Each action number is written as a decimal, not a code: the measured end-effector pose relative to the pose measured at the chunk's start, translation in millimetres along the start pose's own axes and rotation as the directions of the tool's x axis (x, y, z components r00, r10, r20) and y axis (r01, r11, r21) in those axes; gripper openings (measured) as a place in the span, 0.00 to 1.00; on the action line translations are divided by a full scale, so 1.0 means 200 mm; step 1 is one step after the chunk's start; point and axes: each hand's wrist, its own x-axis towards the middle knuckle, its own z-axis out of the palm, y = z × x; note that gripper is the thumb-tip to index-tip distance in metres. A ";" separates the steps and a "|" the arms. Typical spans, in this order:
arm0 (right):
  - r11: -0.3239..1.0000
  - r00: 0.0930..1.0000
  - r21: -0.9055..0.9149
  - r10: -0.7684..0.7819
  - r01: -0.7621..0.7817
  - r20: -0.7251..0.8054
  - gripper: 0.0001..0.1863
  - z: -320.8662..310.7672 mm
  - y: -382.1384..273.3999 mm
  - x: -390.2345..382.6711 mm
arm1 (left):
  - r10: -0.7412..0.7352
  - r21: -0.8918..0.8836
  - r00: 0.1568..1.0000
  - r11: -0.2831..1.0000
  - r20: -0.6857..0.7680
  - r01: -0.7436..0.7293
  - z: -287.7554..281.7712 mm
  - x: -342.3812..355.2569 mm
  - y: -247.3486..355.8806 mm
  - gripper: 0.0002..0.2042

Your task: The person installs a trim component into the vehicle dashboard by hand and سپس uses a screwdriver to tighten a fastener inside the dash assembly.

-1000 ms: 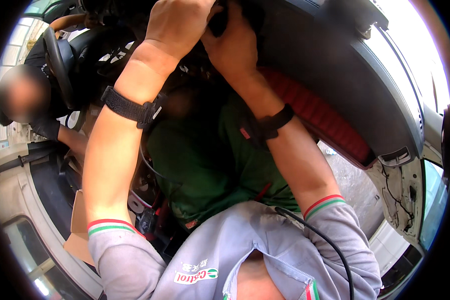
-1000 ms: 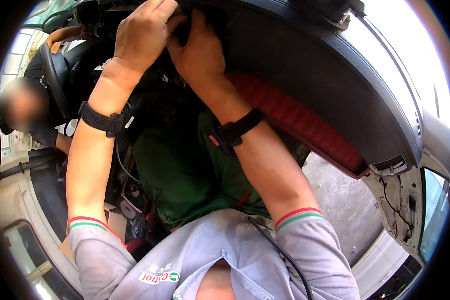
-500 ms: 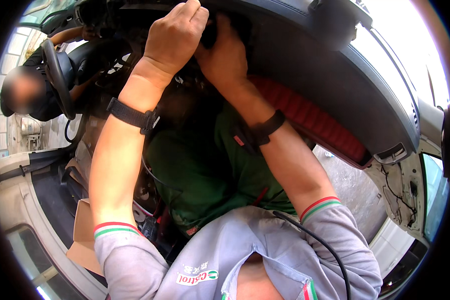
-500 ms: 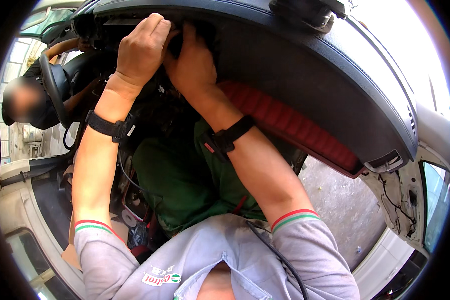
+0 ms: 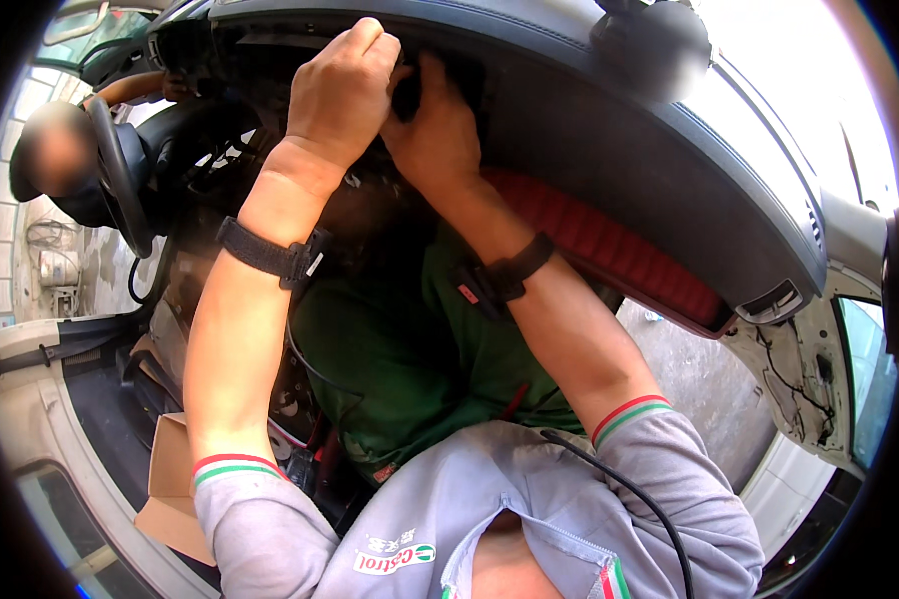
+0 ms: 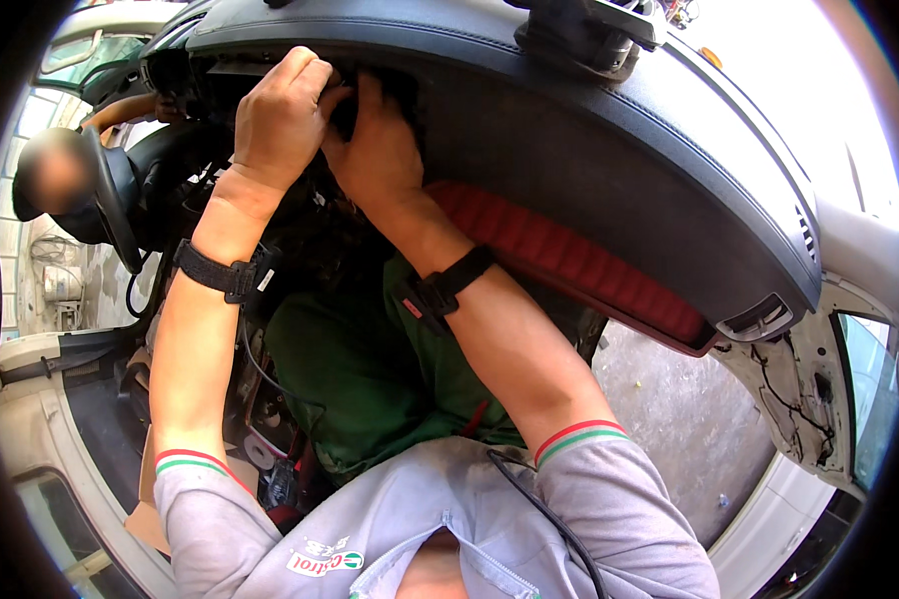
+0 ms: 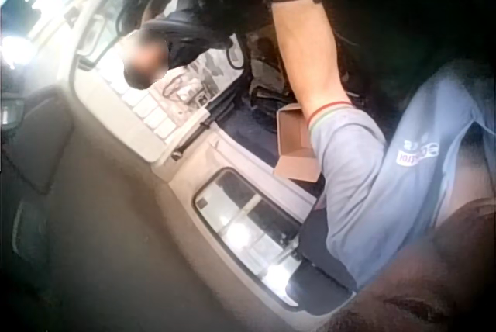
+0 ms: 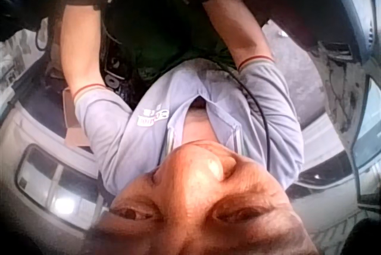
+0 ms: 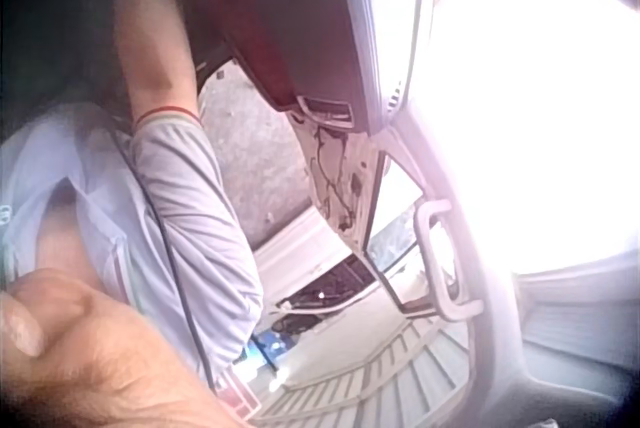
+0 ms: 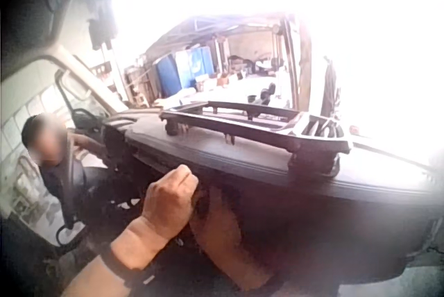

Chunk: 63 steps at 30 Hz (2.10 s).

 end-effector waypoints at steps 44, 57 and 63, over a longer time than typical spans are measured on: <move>0.999 0.998 -0.014 0.041 -0.040 0.054 0.34 -0.04 -0.06 0.01 | -0.411 -0.250 0.906 0.871 0.102 0.423 -0.03 -0.03 0.12 0.15; 0.991 0.989 0.052 0.119 -0.124 0.086 0.33 -0.09 -0.16 -0.01 | -0.386 -0.292 0.922 0.878 0.038 0.379 -0.12 -0.09 0.10 0.22; 0.995 0.994 0.039 0.089 -0.092 0.062 0.38 -0.14 -0.13 -0.08 | -0.512 -0.348 0.858 0.796 0.048 0.495 -0.27 -0.24 0.15 0.21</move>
